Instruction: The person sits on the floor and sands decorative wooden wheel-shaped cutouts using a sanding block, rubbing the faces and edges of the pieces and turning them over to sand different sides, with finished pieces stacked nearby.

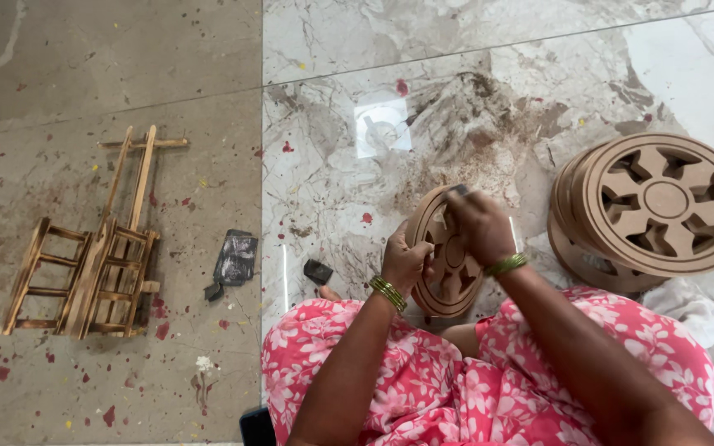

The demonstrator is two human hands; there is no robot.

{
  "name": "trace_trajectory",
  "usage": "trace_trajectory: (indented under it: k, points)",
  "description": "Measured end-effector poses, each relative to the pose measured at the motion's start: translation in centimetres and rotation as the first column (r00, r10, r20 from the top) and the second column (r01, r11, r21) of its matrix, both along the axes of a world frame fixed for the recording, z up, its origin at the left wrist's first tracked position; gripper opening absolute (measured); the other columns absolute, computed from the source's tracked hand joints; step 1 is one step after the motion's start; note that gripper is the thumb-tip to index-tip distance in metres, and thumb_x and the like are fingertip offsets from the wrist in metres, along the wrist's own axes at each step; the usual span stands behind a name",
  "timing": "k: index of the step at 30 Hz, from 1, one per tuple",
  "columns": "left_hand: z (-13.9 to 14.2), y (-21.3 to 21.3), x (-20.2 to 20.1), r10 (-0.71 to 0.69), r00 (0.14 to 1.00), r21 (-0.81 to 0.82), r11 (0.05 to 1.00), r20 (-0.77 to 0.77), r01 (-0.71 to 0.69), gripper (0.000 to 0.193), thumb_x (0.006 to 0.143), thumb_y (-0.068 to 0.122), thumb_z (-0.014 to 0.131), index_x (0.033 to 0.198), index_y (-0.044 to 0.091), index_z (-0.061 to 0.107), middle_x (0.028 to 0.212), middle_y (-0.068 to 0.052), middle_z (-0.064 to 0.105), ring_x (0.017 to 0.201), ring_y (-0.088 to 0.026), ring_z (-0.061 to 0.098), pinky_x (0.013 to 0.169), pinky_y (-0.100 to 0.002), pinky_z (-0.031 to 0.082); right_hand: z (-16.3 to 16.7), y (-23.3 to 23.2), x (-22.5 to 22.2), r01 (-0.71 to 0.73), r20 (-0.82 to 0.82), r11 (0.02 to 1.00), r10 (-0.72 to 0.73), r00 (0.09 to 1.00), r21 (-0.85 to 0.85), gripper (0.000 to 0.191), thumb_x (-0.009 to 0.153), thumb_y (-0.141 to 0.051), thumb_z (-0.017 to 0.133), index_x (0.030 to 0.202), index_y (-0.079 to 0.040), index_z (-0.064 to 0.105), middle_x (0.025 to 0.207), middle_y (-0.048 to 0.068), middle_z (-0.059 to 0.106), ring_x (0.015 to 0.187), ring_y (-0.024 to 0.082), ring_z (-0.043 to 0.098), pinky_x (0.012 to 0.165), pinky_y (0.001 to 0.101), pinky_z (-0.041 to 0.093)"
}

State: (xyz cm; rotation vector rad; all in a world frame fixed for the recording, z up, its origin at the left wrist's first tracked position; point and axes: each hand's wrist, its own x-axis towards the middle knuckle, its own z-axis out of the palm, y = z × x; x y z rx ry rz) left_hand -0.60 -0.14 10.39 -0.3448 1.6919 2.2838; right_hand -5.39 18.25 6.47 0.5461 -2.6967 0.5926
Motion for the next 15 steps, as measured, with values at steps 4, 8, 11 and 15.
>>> trace_trajectory:
  k: [4, 8, 11, 15]
  points:
    - [-0.9, -0.3, 0.1, 0.031, 0.994, 0.014, 0.999, -0.108, -0.029, 0.032, 0.087, -0.001, 0.060, 0.119, -0.001, 0.062, 0.080, -0.002, 0.066, 0.054, -0.009, 0.059, 0.044, -0.024, 0.049, 0.6, -2.9, 2.1, -0.255, -0.246, 0.965, 0.261, 0.933, 0.053, 0.038, 0.094, -0.020, 0.072, 0.128, -0.006, 0.067, 0.104, 0.007, 0.068, 0.087, 0.021, 0.067, 0.068, 0.0290, 0.060]
    - [-0.8, -0.2, 0.2, 0.009, 0.998, 0.023, 1.000, -0.068, -0.007, 0.037, 0.085, -0.001, 0.060, 0.122, 0.002, 0.063, 0.079, -0.001, 0.065, 0.054, -0.008, 0.058, 0.043, -0.025, 0.050, 2.0, -0.9, 0.8, 0.134, 0.039, 0.991, -0.134, 0.990, 0.003, 0.032, 0.099, -0.008, 0.068, 0.131, -0.013, 0.070, 0.114, 0.007, 0.071, 0.082, 0.018, 0.068, 0.067, 0.0269, 0.059]
    - [-0.3, -0.1, 0.2, -0.015, 0.999, 0.015, 1.000, -0.037, 0.015, 0.038, 0.083, -0.001, 0.059, 0.121, 0.003, 0.062, 0.075, -0.001, 0.063, 0.050, -0.009, 0.056, 0.040, -0.026, 0.050, 2.3, 0.8, -0.1, 0.255, 0.130, 0.967, -0.251, 0.959, -0.015, 0.029, 0.094, -0.016, 0.073, 0.123, -0.014, 0.072, 0.104, 0.008, 0.071, 0.085, 0.022, 0.068, 0.070, 0.0338, 0.057]
    - [-0.2, -0.1, 0.1, -0.003, 0.999, -0.029, 1.000, -0.038, 0.002, 0.041, 0.082, -0.002, 0.059, 0.122, 0.002, 0.063, 0.076, 0.000, 0.062, 0.053, -0.007, 0.056, 0.039, -0.025, 0.049, 1.3, -0.9, 0.9, -0.037, -0.104, 0.999, 0.034, 0.994, -0.024, 0.025, 0.100, -0.014, 0.068, 0.124, -0.009, 0.072, 0.103, 0.003, 0.070, 0.084, 0.016, 0.067, 0.070, 0.0262, 0.058]
